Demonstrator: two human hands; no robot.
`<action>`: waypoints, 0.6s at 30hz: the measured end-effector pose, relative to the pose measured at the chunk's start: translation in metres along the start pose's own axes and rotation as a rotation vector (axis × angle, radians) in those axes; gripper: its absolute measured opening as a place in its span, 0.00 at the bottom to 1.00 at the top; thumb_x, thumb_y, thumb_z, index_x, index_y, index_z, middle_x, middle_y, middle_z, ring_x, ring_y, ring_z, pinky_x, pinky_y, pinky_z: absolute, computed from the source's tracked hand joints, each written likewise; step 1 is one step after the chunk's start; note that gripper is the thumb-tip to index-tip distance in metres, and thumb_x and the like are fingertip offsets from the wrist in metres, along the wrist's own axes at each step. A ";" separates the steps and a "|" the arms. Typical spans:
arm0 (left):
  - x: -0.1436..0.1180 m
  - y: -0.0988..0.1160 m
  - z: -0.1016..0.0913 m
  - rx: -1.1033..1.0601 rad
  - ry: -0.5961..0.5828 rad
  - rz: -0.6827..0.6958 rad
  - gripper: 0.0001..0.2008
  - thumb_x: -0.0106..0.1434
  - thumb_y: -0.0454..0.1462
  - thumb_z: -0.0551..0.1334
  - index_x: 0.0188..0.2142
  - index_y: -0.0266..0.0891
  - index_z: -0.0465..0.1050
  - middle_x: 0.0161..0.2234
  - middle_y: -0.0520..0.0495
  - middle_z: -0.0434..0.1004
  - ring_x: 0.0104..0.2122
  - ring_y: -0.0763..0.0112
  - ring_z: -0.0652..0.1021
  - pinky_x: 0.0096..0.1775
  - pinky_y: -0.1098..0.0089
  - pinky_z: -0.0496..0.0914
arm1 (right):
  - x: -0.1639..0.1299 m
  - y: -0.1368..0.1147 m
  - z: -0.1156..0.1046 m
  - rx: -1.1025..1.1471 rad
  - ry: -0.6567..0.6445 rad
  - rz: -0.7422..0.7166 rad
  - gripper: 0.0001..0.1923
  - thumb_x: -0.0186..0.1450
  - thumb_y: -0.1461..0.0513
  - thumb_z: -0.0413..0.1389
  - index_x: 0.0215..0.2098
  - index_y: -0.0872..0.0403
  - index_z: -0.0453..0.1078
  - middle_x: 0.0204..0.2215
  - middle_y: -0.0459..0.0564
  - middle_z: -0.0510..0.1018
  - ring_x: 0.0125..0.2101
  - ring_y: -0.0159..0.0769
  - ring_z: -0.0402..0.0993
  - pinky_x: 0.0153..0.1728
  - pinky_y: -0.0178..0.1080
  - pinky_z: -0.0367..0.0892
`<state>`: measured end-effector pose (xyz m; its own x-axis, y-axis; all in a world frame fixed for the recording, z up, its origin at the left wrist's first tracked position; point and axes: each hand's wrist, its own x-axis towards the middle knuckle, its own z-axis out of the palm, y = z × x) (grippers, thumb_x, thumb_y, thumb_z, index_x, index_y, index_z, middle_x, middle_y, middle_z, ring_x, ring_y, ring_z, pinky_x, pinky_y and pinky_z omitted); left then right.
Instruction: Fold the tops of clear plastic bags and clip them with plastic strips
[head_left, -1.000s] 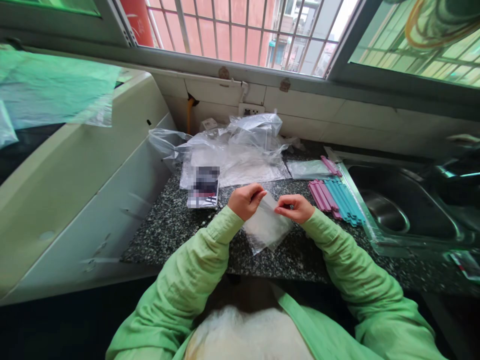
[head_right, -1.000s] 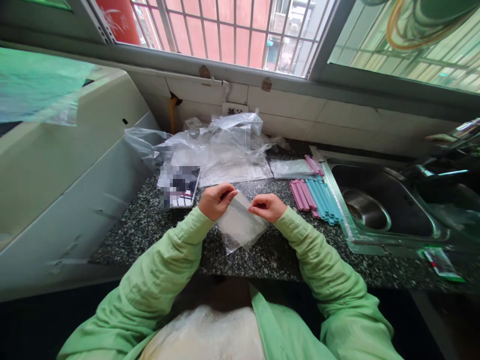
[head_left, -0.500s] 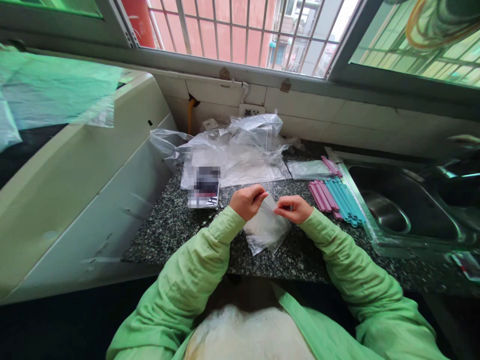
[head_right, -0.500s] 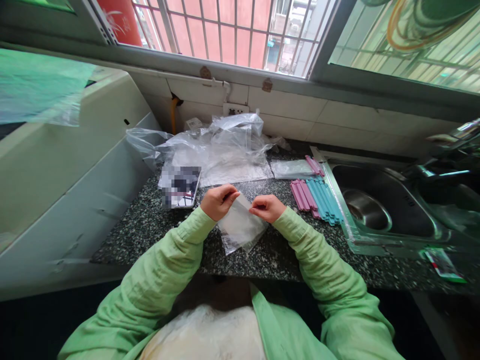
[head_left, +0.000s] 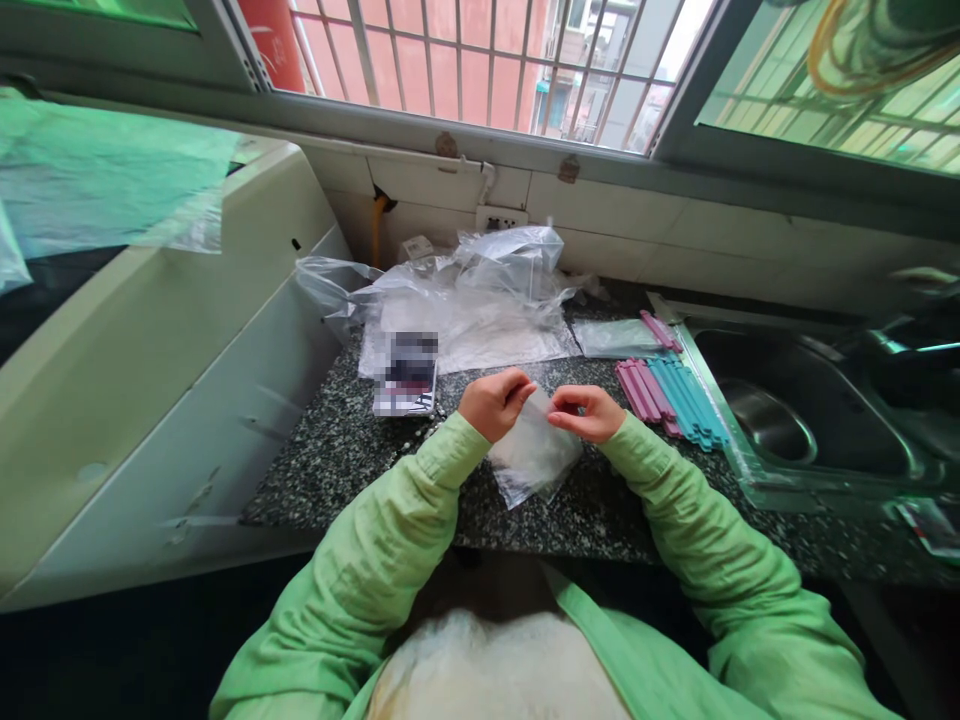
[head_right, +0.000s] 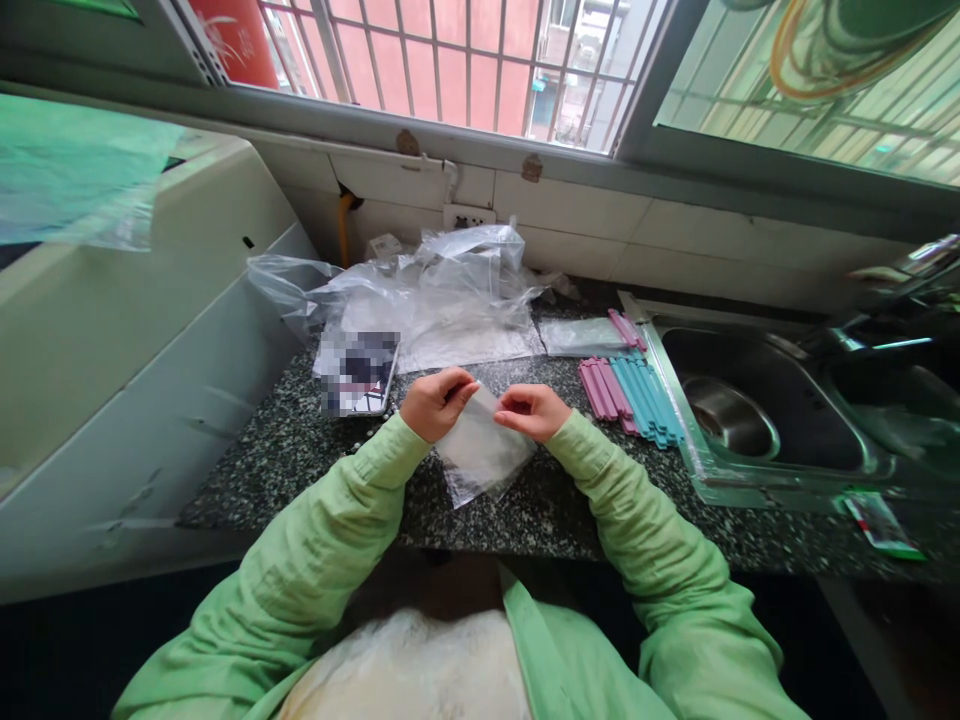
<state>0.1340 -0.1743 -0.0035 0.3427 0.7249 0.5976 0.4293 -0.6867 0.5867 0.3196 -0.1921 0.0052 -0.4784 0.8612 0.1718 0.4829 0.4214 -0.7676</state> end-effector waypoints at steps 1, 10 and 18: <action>0.000 0.000 0.000 -0.002 -0.001 0.001 0.11 0.59 0.39 0.53 0.25 0.37 0.67 0.19 0.51 0.68 0.20 0.77 0.66 0.24 0.76 0.61 | 0.001 -0.002 0.001 0.004 0.012 0.008 0.15 0.55 0.54 0.54 0.22 0.58 0.65 0.15 0.43 0.63 0.18 0.24 0.55 0.18 0.29 0.54; -0.001 0.000 0.001 -0.019 -0.046 -0.002 0.11 0.59 0.40 0.53 0.25 0.38 0.67 0.19 0.52 0.67 0.19 0.78 0.64 0.24 0.76 0.60 | 0.002 -0.004 0.006 0.004 0.060 0.000 0.16 0.56 0.54 0.52 0.19 0.58 0.64 0.15 0.43 0.62 0.17 0.23 0.55 0.19 0.30 0.53; 0.000 -0.002 0.002 -0.033 -0.064 -0.018 0.11 0.59 0.40 0.53 0.25 0.37 0.68 0.19 0.52 0.67 0.20 0.77 0.65 0.24 0.76 0.60 | 0.001 -0.005 0.005 0.013 0.043 0.004 0.17 0.56 0.53 0.52 0.18 0.58 0.64 0.14 0.42 0.62 0.17 0.23 0.54 0.19 0.30 0.53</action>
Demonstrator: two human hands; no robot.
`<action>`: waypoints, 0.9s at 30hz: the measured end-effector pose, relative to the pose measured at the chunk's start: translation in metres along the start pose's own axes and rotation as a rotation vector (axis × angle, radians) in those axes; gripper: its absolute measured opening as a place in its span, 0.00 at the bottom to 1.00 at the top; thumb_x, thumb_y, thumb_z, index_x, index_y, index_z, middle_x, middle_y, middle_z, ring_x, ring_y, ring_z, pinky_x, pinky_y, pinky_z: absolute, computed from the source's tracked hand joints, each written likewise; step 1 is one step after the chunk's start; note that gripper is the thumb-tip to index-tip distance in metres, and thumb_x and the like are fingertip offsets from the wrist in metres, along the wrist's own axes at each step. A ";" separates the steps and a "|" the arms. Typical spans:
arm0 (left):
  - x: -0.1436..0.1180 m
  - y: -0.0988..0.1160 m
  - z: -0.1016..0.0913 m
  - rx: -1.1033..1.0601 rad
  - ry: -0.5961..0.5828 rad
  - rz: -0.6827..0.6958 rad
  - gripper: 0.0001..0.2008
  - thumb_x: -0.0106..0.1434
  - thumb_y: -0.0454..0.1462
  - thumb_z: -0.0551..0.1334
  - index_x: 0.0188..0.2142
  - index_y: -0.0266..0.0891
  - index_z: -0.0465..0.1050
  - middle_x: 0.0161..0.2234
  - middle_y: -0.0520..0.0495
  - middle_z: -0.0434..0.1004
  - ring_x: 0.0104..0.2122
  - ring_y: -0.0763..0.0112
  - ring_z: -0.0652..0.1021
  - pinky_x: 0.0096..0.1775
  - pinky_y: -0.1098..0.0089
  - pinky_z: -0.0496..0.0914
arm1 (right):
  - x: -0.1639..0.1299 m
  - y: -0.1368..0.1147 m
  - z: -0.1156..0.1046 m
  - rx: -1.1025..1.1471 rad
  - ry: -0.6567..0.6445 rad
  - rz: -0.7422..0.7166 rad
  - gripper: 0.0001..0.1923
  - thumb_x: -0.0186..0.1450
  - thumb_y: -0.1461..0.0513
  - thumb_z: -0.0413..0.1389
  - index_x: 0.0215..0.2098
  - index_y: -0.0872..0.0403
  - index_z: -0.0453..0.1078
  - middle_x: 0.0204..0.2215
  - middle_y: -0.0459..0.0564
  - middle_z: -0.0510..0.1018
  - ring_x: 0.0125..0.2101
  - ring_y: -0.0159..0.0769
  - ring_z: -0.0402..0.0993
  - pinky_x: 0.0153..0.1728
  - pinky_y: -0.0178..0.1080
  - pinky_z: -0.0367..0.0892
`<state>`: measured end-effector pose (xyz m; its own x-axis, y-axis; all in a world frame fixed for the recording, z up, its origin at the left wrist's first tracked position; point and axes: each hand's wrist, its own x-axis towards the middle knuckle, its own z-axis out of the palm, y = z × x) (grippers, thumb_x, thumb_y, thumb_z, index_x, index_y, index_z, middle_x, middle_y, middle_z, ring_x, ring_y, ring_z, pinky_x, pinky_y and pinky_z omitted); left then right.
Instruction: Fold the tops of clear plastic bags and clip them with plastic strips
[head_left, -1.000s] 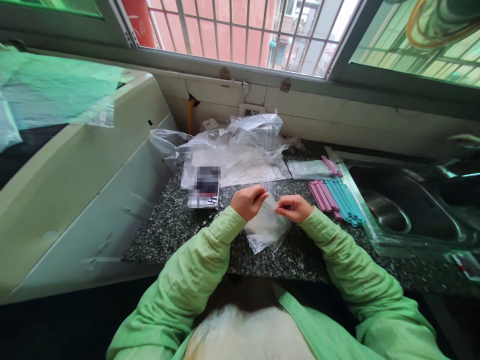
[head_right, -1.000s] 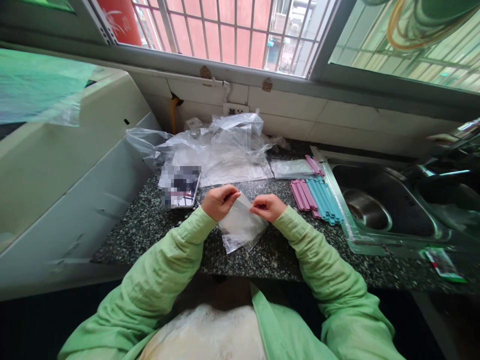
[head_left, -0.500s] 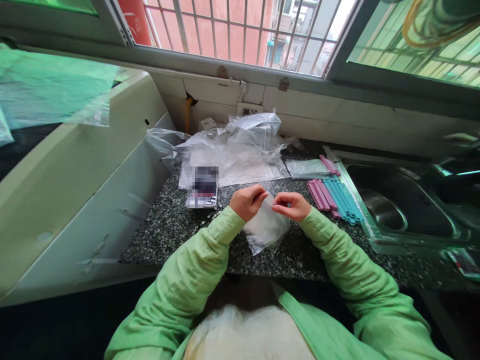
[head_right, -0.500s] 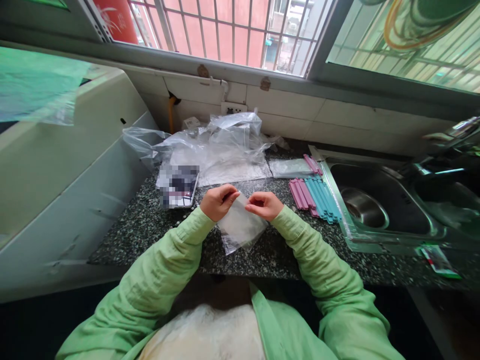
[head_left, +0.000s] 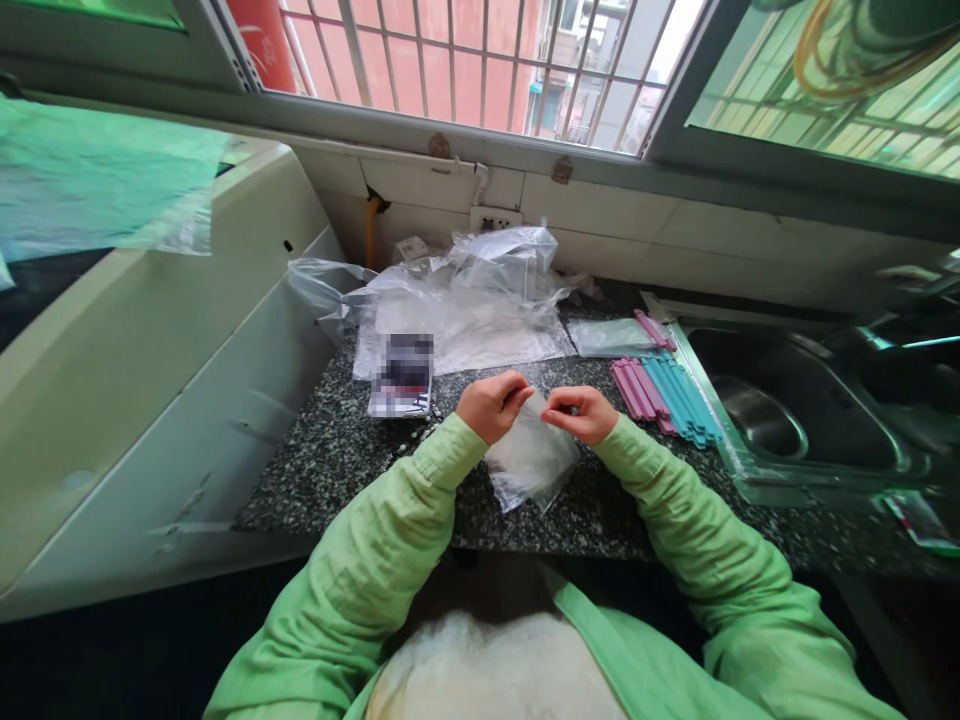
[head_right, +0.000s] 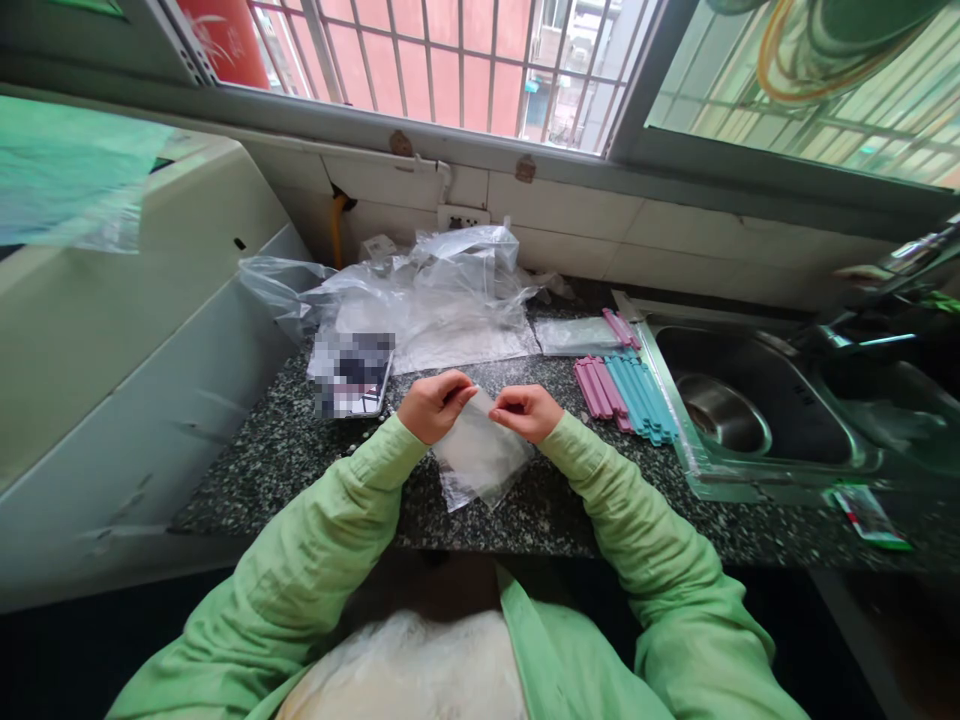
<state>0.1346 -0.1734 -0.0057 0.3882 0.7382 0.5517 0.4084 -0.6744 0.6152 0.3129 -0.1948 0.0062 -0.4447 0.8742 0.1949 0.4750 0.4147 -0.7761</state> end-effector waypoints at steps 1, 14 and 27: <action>0.000 0.000 0.000 -0.009 -0.001 -0.002 0.11 0.59 0.40 0.53 0.25 0.37 0.68 0.19 0.52 0.68 0.20 0.77 0.65 0.24 0.76 0.61 | 0.000 0.000 0.000 -0.002 0.002 -0.002 0.17 0.56 0.53 0.52 0.18 0.58 0.64 0.14 0.42 0.62 0.17 0.23 0.54 0.19 0.30 0.53; 0.006 -0.002 -0.010 -0.130 -0.070 -0.072 0.13 0.54 0.44 0.59 0.25 0.34 0.69 0.17 0.54 0.63 0.18 0.79 0.62 0.22 0.76 0.59 | -0.003 0.006 -0.011 0.021 0.132 0.076 0.18 0.54 0.51 0.53 0.18 0.58 0.64 0.14 0.42 0.60 0.17 0.24 0.53 0.19 0.31 0.52; 0.007 -0.008 -0.009 -0.230 0.024 -0.121 0.11 0.55 0.41 0.57 0.22 0.35 0.69 0.19 0.50 0.69 0.20 0.77 0.67 0.23 0.75 0.63 | -0.002 0.025 -0.010 0.145 0.253 0.094 0.21 0.51 0.47 0.55 0.19 0.57 0.65 0.14 0.43 0.63 0.16 0.24 0.54 0.17 0.31 0.52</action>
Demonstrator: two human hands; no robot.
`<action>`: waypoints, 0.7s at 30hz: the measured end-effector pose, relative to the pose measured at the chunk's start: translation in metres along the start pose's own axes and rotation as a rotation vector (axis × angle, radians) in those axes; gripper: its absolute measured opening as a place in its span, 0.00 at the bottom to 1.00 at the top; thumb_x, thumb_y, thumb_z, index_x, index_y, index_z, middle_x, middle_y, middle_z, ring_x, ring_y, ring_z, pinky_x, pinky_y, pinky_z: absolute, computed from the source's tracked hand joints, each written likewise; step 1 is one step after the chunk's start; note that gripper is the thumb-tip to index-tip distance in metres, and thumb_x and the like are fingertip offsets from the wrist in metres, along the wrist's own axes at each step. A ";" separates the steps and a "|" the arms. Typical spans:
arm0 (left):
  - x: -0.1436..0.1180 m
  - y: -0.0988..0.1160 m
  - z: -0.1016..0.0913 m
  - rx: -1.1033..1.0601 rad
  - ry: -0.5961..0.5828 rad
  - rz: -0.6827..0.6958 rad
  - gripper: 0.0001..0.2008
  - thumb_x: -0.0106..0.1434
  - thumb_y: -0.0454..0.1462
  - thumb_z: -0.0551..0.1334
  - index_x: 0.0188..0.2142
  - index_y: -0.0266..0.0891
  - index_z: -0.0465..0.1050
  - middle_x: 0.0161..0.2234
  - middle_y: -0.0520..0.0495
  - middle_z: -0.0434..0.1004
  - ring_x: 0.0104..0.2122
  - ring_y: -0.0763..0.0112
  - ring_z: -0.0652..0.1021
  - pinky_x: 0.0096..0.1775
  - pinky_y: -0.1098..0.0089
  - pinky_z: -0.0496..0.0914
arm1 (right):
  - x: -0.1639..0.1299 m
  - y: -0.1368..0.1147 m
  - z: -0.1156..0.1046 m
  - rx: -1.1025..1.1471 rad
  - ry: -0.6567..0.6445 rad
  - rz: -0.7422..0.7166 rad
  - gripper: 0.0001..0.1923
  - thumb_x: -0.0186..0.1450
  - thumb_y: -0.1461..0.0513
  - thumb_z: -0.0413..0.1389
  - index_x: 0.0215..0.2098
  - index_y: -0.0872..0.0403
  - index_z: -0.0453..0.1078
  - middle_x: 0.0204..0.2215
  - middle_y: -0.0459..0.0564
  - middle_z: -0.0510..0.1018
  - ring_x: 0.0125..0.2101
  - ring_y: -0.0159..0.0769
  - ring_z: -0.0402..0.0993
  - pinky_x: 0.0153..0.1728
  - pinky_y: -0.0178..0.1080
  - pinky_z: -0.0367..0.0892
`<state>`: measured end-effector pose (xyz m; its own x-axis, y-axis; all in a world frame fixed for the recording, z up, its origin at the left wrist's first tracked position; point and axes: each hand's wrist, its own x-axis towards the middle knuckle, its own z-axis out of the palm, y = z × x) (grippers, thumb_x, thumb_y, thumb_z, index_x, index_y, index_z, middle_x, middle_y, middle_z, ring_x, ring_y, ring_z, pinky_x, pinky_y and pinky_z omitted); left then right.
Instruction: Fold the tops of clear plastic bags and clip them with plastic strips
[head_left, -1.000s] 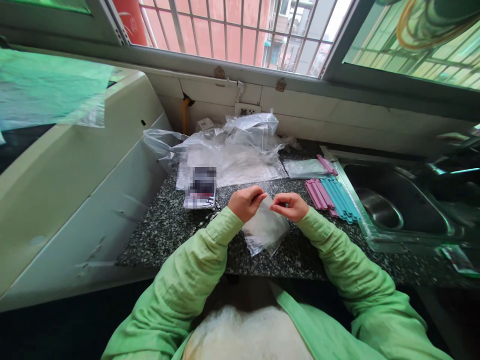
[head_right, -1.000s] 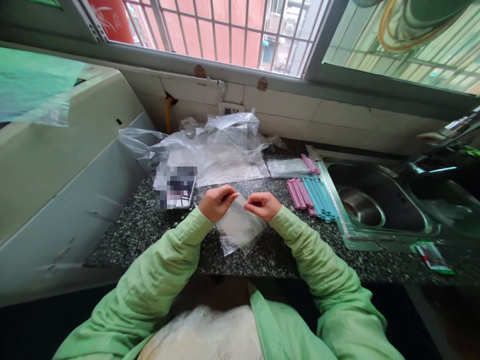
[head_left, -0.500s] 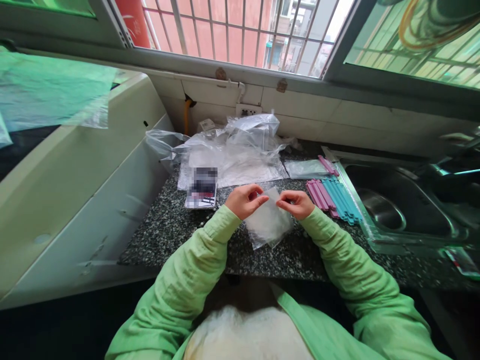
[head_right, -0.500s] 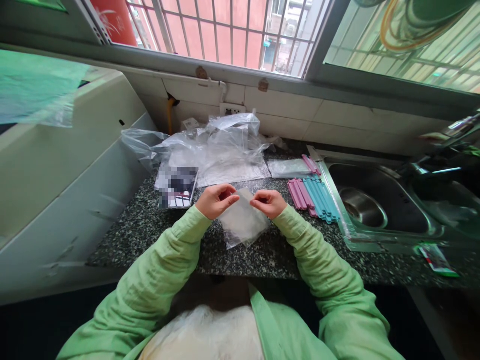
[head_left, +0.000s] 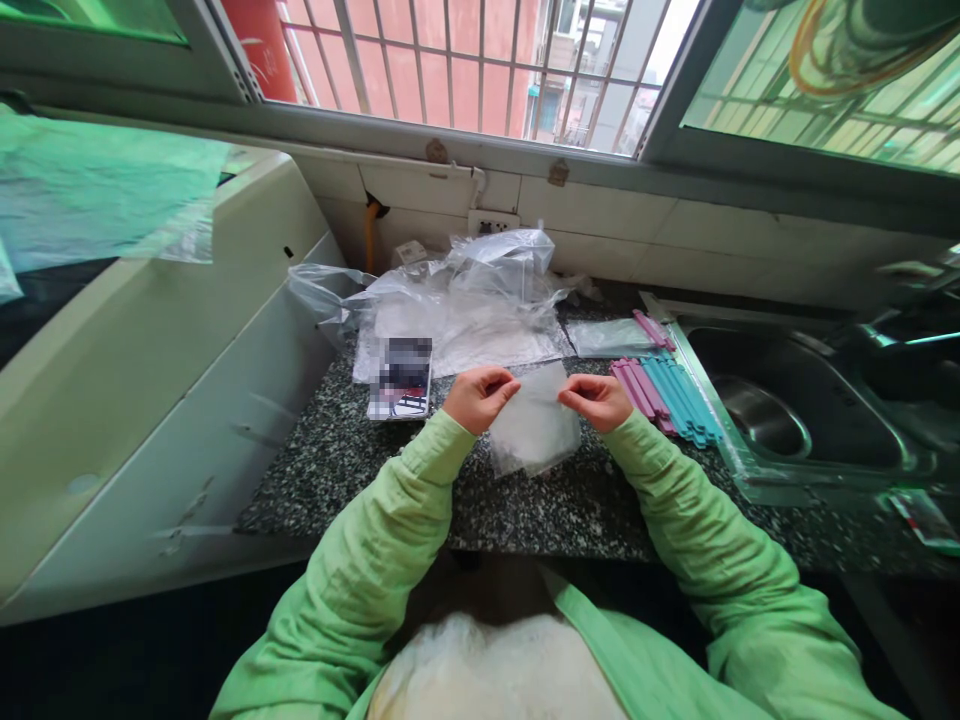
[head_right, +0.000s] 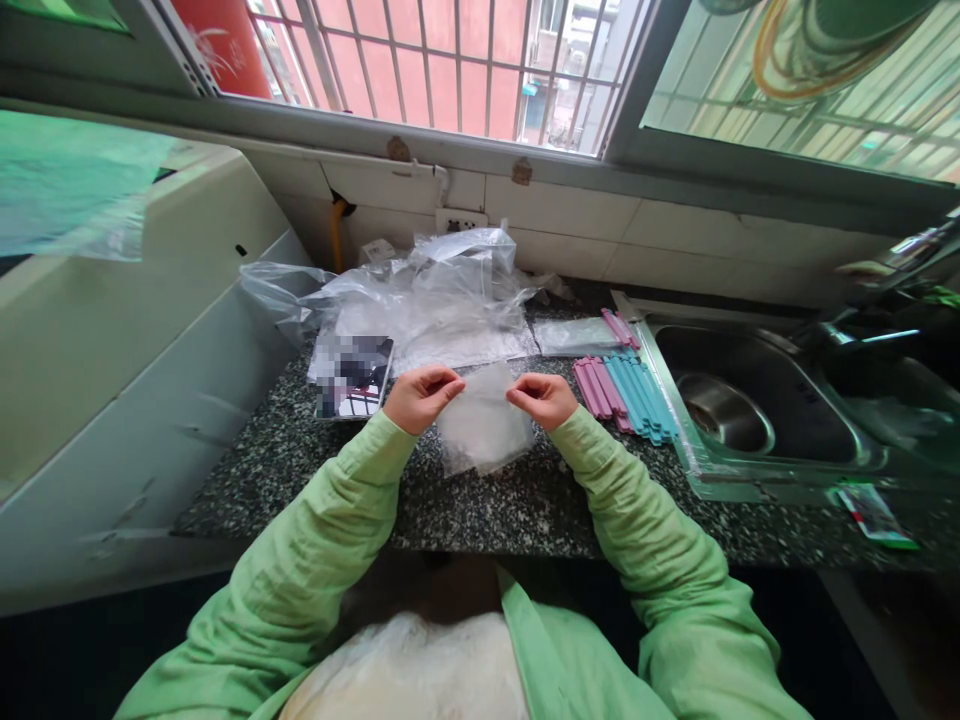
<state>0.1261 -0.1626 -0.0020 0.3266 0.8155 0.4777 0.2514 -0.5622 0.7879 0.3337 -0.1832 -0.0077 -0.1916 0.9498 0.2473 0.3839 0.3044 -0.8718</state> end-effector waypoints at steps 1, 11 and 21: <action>0.000 0.000 0.000 -0.002 0.003 -0.002 0.11 0.55 0.40 0.57 0.22 0.35 0.69 0.18 0.50 0.68 0.20 0.77 0.67 0.23 0.75 0.63 | 0.000 0.000 0.000 0.002 -0.005 0.002 0.21 0.51 0.47 0.55 0.19 0.57 0.65 0.14 0.43 0.63 0.16 0.24 0.54 0.17 0.31 0.51; 0.000 0.005 0.001 -0.108 -0.076 -0.069 0.13 0.54 0.42 0.57 0.21 0.34 0.68 0.17 0.52 0.65 0.19 0.78 0.64 0.21 0.76 0.61 | -0.002 -0.017 -0.009 0.007 -0.149 0.044 0.21 0.51 0.46 0.56 0.20 0.57 0.64 0.15 0.43 0.62 0.17 0.24 0.55 0.18 0.31 0.52; -0.001 0.006 0.003 -0.187 -0.132 -0.097 0.13 0.53 0.42 0.58 0.21 0.34 0.68 0.16 0.53 0.64 0.18 0.79 0.62 0.20 0.76 0.59 | -0.002 -0.019 -0.004 0.066 0.003 0.016 0.20 0.50 0.47 0.57 0.20 0.57 0.65 0.15 0.43 0.63 0.17 0.24 0.55 0.18 0.32 0.52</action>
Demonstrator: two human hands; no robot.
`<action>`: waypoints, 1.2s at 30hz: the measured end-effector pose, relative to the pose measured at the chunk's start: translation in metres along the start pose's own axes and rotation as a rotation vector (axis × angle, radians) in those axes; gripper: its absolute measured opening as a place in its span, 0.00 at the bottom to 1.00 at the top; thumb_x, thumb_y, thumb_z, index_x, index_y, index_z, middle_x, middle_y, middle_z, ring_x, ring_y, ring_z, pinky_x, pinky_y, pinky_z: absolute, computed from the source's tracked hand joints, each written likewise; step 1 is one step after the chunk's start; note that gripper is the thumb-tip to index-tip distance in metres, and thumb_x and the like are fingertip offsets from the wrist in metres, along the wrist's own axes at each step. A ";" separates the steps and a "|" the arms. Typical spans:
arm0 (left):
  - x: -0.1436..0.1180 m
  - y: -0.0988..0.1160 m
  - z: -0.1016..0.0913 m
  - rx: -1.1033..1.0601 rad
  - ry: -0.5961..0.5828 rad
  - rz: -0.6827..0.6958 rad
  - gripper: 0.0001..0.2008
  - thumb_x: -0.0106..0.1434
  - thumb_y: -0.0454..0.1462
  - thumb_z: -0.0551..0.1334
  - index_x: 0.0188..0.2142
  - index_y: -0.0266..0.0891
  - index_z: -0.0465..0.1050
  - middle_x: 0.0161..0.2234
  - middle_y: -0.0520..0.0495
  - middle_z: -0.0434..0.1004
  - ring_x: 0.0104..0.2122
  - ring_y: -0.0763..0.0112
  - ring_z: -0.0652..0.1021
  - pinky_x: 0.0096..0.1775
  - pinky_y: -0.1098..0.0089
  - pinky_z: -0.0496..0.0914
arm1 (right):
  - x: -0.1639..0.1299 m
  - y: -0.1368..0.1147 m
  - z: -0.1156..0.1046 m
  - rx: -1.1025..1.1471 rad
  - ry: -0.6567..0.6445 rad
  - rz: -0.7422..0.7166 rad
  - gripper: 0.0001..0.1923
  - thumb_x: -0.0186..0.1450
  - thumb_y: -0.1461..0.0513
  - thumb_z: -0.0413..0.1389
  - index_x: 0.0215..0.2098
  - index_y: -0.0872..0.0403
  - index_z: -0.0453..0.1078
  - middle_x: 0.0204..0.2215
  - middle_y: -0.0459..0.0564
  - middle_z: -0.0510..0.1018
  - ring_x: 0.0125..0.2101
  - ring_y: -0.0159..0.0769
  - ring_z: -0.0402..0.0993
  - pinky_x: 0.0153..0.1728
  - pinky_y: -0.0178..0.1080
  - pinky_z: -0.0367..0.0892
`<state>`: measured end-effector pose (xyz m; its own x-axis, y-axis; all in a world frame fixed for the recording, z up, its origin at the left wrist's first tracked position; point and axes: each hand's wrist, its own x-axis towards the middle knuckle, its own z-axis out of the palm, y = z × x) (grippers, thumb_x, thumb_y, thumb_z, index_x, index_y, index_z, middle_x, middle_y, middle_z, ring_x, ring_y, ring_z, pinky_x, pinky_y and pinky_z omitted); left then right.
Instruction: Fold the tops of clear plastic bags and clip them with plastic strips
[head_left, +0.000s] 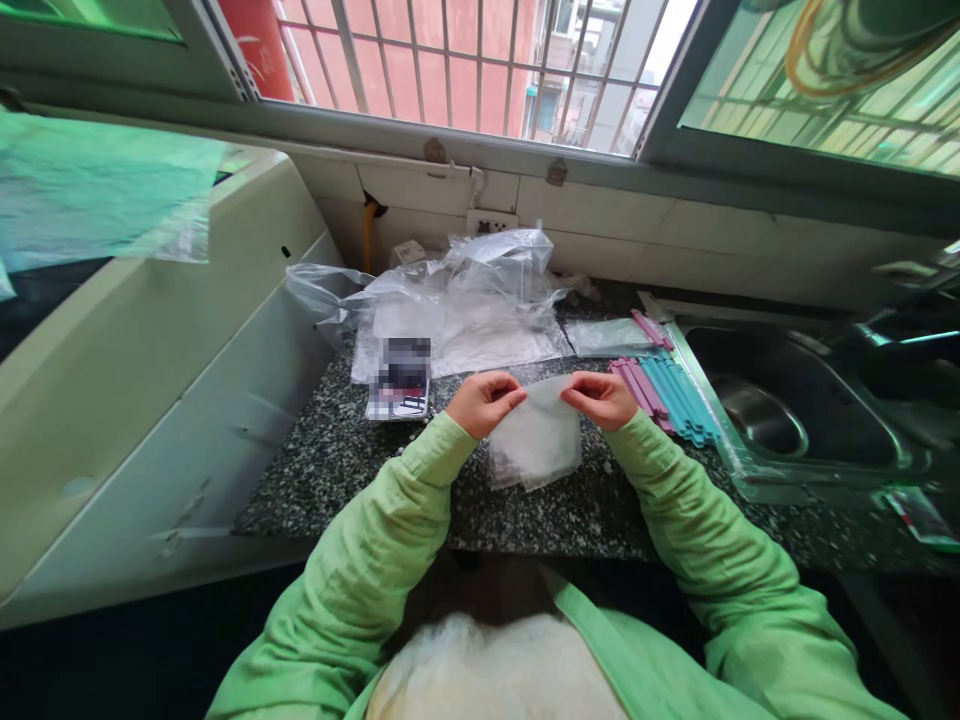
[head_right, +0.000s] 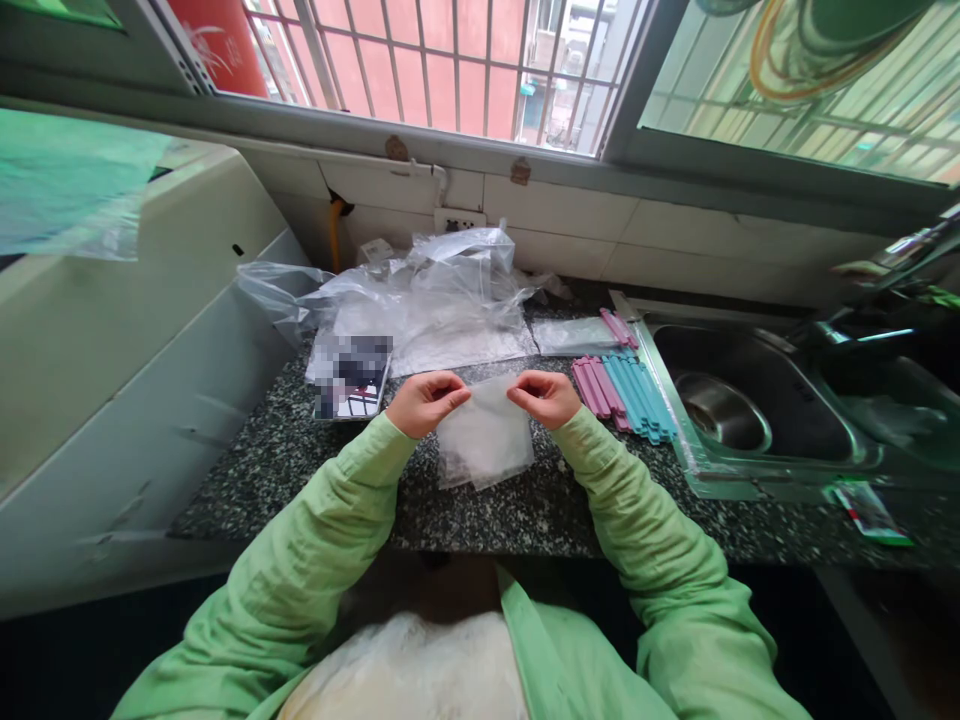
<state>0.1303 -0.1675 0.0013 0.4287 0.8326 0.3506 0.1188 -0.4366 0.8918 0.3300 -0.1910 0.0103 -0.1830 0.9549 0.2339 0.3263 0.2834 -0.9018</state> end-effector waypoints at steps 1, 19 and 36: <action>0.000 0.000 0.000 0.001 0.008 -0.001 0.13 0.52 0.42 0.58 0.21 0.34 0.68 0.16 0.53 0.63 0.18 0.80 0.62 0.20 0.76 0.59 | 0.000 0.001 0.000 -0.006 0.009 -0.002 0.20 0.50 0.47 0.57 0.20 0.57 0.65 0.15 0.43 0.63 0.17 0.24 0.55 0.18 0.32 0.52; 0.002 0.000 0.002 -0.053 0.074 -0.127 0.12 0.49 0.43 0.59 0.21 0.34 0.67 0.16 0.54 0.64 0.18 0.80 0.62 0.21 0.77 0.59 | -0.001 0.009 0.006 0.002 0.230 0.021 0.17 0.51 0.51 0.58 0.20 0.57 0.68 0.16 0.44 0.68 0.19 0.26 0.61 0.22 0.31 0.59; 0.001 -0.002 0.003 -0.019 0.044 -0.106 0.11 0.51 0.42 0.57 0.22 0.34 0.67 0.16 0.54 0.60 0.18 0.80 0.60 0.20 0.76 0.56 | 0.000 0.005 0.004 0.085 0.189 0.051 0.20 0.47 0.47 0.59 0.22 0.56 0.68 0.19 0.45 0.70 0.20 0.27 0.63 0.22 0.32 0.61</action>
<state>0.1326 -0.1670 -0.0010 0.3745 0.8884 0.2657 0.1440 -0.3388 0.9298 0.3281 -0.1900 0.0048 0.0113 0.9698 0.2436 0.2503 0.2331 -0.9397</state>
